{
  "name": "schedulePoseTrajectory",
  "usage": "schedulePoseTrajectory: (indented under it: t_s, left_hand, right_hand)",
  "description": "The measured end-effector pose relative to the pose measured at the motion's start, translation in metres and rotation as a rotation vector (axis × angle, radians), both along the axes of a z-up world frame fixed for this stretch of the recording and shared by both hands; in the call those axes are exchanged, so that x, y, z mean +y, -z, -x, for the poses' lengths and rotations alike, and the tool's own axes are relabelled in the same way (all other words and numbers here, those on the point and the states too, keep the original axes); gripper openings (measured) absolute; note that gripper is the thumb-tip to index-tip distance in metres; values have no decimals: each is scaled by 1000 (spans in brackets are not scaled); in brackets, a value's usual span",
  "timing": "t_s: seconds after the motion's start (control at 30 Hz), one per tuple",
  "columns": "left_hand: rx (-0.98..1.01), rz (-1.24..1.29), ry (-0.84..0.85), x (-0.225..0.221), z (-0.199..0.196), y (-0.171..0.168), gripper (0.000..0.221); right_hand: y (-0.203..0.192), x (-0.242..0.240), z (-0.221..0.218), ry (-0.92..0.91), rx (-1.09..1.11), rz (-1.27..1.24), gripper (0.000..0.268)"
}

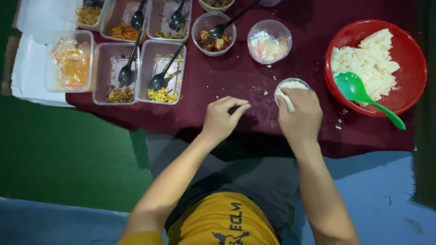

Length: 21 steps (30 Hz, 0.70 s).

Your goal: Packaging small portions of rice and various toppings into plastic bags using spoons and forks.

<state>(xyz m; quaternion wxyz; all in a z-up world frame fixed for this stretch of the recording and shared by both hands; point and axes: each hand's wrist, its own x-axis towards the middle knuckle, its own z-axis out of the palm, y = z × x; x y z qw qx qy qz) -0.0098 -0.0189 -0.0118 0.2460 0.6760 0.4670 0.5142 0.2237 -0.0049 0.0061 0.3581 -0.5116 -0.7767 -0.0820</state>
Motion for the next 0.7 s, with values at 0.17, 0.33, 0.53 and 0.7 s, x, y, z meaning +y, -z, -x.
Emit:
schedulePoseTrajectory:
  t_s: [0.17, 0.33, 0.53, 0.7]
  left_hand:
    - [25, 44, -95, -20, 40, 1, 10]
    - [18, 56, -158, -31, 63, -10, 15]
    - [10, 8, -181, -27, 75, -7, 8]
    - [-15, 0, -163, -24, 72, -13, 11]
  right_hand:
    - [-20, 57, 49, 34, -210, 84, 30]
    - [-5, 92, 51, 135, -367, 289, 34]
    - [0, 75, 44, 132, -430, 303, 13]
    - [-7, 9, 63, -5, -201, 364, 15]
